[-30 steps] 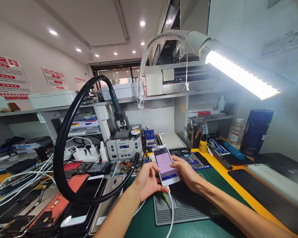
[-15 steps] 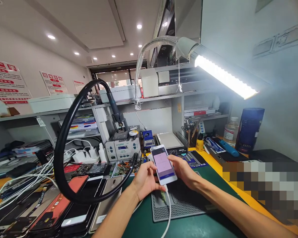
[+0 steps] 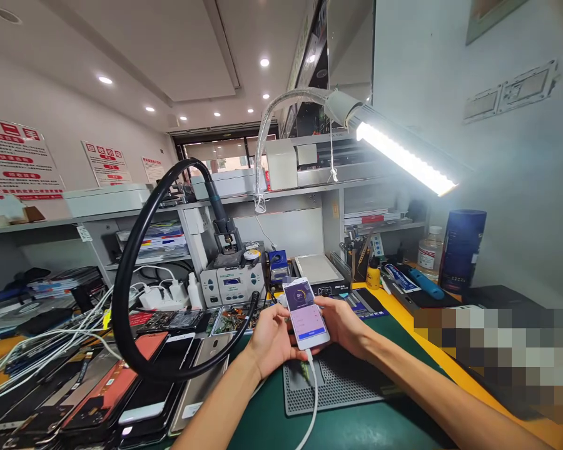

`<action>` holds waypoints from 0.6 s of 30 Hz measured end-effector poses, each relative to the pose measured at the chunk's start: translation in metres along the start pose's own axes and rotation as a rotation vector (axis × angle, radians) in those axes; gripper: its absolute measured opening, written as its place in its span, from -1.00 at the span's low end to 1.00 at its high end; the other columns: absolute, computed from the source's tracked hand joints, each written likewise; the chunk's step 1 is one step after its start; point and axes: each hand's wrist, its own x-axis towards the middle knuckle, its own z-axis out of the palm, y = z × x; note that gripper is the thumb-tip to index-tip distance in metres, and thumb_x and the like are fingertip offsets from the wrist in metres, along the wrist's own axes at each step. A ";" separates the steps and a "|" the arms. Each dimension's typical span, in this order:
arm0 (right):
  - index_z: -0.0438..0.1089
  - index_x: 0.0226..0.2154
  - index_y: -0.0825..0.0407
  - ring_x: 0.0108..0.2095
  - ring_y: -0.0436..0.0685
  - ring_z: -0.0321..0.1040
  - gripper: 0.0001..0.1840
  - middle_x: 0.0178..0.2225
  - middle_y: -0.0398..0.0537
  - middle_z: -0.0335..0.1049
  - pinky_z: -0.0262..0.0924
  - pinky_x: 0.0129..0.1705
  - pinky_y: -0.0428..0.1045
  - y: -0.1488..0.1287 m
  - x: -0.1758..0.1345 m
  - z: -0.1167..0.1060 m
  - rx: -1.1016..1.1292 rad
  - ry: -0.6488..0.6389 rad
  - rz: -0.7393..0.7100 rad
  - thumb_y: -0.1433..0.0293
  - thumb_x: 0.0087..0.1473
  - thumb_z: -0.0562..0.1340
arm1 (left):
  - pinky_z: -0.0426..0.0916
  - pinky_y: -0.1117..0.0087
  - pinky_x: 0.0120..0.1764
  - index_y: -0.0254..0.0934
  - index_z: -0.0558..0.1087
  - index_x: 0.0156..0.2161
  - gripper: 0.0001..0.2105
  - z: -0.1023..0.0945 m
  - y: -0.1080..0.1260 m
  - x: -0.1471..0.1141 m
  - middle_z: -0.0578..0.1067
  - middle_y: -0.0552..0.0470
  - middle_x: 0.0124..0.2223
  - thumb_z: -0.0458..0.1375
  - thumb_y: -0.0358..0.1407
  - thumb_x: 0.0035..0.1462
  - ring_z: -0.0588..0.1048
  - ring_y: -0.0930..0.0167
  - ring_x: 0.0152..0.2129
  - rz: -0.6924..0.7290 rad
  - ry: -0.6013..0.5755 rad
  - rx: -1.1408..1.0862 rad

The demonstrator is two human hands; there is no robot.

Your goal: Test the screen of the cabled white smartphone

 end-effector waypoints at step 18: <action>0.34 -0.10 0.09 -0.34 0.25 0.50 -0.59 -0.25 0.13 0.55 0.35 -0.39 0.09 0.001 -0.002 0.001 -0.030 -0.059 -0.048 0.13 0.17 0.08 | 0.33 0.38 -0.60 -0.51 0.36 0.11 -0.45 0.000 -0.003 0.006 0.55 -0.29 -0.17 -0.03 -0.16 0.10 0.49 0.27 -0.48 0.078 -0.045 0.113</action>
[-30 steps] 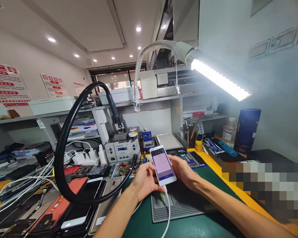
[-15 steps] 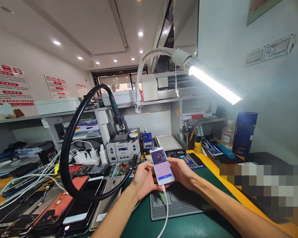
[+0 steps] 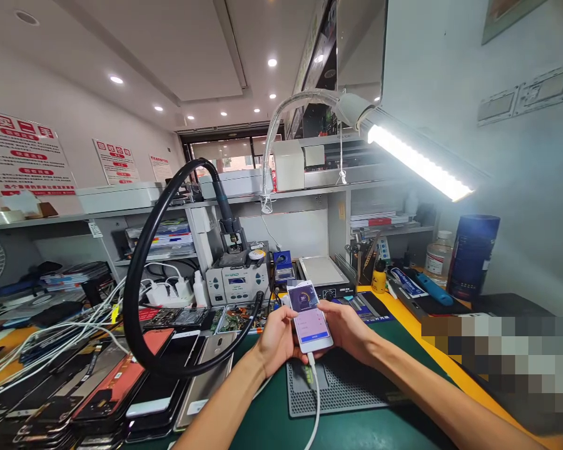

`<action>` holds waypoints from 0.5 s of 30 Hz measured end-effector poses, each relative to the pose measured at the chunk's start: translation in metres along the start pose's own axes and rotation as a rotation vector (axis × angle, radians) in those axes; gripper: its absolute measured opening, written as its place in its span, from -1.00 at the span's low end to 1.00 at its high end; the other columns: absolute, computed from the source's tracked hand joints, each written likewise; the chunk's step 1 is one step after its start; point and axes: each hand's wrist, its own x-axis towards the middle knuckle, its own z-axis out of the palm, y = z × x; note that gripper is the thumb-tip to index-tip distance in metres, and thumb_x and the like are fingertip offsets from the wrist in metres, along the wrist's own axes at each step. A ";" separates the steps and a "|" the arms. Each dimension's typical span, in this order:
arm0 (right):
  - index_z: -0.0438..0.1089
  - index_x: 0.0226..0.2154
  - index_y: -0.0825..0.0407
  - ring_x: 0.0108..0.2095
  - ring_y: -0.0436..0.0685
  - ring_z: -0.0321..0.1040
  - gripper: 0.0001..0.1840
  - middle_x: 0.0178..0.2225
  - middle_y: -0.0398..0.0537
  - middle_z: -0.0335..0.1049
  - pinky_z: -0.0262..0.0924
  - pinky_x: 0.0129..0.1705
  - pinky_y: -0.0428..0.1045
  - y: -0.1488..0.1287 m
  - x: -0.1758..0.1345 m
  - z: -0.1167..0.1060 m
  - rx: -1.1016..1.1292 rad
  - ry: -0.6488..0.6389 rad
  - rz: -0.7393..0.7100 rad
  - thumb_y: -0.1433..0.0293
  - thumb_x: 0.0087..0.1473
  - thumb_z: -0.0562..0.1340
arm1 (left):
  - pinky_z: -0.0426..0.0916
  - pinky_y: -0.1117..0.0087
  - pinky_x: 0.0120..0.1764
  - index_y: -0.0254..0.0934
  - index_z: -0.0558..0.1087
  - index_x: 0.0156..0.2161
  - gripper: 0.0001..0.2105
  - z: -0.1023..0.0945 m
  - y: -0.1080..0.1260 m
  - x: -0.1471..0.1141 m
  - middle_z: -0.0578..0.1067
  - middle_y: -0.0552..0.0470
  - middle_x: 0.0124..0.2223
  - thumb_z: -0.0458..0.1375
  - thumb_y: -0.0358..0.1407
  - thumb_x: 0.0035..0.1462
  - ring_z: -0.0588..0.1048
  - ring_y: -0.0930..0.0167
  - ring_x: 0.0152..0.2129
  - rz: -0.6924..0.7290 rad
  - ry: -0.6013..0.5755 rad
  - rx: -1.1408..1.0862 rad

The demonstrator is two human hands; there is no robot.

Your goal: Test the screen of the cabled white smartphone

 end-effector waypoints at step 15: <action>0.37 -0.10 -0.09 -0.31 0.26 0.49 -0.70 -0.18 0.15 0.53 0.34 -0.42 0.11 -0.002 -0.012 0.008 0.010 0.037 -0.029 0.16 0.14 0.17 | 0.46 0.26 -0.50 -0.39 0.41 0.04 -0.50 -0.007 0.007 -0.005 0.53 -0.25 -0.18 -0.02 -0.11 0.08 0.50 0.24 -0.43 -0.103 -0.098 0.025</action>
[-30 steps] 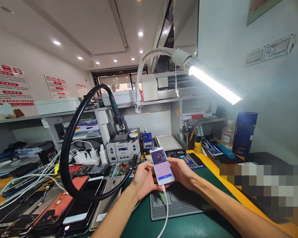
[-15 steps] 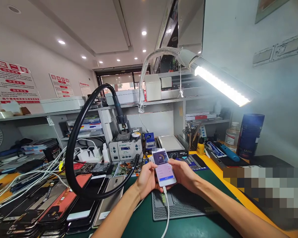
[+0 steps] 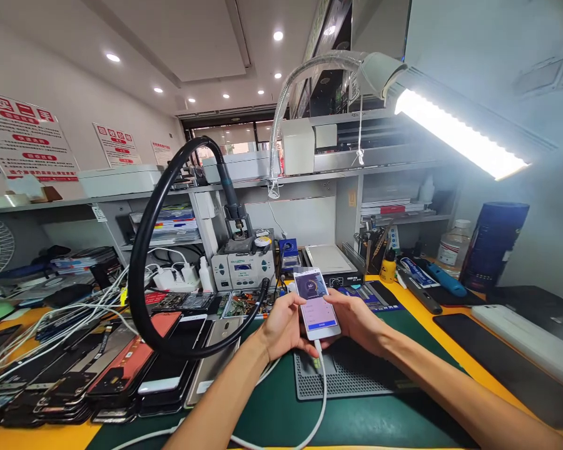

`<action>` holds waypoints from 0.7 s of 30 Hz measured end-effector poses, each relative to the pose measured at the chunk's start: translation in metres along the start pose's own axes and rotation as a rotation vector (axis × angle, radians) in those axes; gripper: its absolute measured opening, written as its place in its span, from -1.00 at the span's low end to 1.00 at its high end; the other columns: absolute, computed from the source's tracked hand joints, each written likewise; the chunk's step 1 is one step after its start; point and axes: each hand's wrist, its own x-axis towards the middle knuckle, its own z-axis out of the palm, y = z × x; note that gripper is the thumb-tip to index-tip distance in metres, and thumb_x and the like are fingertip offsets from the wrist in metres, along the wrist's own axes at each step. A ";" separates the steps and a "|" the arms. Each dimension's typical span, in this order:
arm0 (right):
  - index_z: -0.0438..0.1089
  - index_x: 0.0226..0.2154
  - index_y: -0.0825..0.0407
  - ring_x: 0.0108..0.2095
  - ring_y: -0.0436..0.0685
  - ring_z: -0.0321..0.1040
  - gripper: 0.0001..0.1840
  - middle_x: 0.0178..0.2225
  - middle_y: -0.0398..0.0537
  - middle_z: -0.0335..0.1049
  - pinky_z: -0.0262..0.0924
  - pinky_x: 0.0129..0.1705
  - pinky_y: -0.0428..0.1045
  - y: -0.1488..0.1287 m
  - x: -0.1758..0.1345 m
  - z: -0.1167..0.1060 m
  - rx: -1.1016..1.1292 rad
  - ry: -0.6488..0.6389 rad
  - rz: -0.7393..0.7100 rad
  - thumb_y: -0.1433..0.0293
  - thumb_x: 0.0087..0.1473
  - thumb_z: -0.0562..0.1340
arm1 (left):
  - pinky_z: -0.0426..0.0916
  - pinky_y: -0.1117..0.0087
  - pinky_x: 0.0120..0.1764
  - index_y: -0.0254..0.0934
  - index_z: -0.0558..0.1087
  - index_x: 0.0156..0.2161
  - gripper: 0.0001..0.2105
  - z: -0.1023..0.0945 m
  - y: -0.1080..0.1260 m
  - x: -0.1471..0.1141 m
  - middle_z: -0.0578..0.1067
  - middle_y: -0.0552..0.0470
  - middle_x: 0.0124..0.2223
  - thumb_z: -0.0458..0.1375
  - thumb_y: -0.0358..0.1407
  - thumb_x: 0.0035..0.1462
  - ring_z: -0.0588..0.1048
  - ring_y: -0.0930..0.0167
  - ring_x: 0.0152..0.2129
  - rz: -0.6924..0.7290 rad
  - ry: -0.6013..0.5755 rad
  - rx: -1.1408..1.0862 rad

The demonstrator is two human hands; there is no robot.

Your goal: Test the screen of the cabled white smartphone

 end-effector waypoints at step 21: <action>0.24 0.10 0.03 -0.17 0.31 0.49 -0.56 -0.04 0.18 0.47 0.44 -0.28 0.23 -0.005 0.010 -0.014 0.116 -0.206 0.162 0.20 0.23 0.08 | 0.37 0.15 -0.28 -0.30 0.37 0.08 -0.53 -0.007 0.009 -0.006 0.46 -0.21 -0.05 -0.01 -0.09 0.14 0.46 0.18 -0.28 -0.135 -0.087 -0.104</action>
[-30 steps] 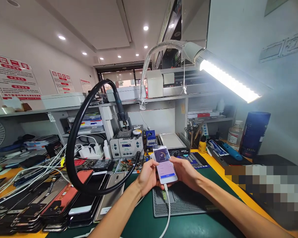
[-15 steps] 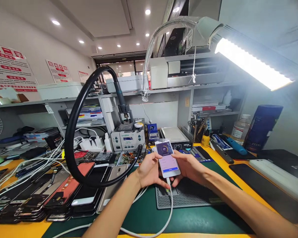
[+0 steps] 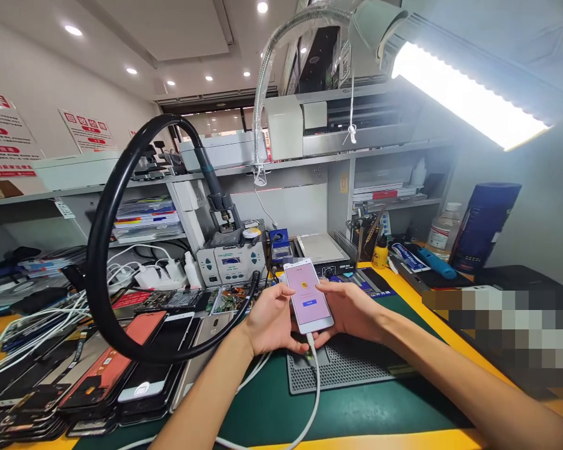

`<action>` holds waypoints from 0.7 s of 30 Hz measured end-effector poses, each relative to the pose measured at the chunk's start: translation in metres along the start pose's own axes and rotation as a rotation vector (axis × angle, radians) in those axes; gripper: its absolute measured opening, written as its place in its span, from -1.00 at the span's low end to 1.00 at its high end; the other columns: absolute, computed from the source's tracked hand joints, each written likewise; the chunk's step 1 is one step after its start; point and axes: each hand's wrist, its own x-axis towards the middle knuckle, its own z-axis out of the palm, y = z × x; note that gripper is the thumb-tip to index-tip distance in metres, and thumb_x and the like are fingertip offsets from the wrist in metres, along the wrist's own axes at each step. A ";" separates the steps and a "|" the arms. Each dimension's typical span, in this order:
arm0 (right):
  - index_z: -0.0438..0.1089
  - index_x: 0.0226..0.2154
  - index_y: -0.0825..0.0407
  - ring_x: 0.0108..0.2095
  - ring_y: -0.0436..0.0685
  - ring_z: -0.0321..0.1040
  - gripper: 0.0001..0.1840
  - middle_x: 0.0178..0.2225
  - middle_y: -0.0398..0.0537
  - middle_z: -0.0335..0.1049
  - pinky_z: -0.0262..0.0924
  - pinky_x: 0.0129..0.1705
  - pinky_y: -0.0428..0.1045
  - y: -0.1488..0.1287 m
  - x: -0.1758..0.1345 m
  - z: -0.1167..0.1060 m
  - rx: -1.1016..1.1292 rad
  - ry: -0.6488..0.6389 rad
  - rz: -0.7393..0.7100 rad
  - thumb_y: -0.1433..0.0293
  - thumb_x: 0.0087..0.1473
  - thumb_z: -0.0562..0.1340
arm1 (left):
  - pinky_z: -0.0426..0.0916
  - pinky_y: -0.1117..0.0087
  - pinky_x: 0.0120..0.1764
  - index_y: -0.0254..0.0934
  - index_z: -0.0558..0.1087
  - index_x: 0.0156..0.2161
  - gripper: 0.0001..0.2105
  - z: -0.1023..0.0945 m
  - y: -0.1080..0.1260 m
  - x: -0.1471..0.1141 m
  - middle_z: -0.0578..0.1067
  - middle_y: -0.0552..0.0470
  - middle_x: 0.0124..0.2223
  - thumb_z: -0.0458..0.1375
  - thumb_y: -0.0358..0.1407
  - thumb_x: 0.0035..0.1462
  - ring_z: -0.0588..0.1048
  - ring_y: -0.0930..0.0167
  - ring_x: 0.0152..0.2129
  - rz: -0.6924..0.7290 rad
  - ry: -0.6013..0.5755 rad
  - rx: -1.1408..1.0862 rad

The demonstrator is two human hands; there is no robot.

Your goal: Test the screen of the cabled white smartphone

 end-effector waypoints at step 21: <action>0.20 0.07 0.02 -0.38 0.24 0.49 -0.43 -0.29 0.03 0.49 0.44 -0.49 0.13 0.010 0.004 -0.003 -0.138 0.196 -0.063 0.46 -0.06 0.16 | 0.41 0.10 -0.30 -0.30 0.37 0.03 -0.56 0.006 -0.004 0.003 0.48 -0.21 -0.15 -0.05 -0.07 0.17 0.48 0.13 -0.29 0.039 0.040 0.062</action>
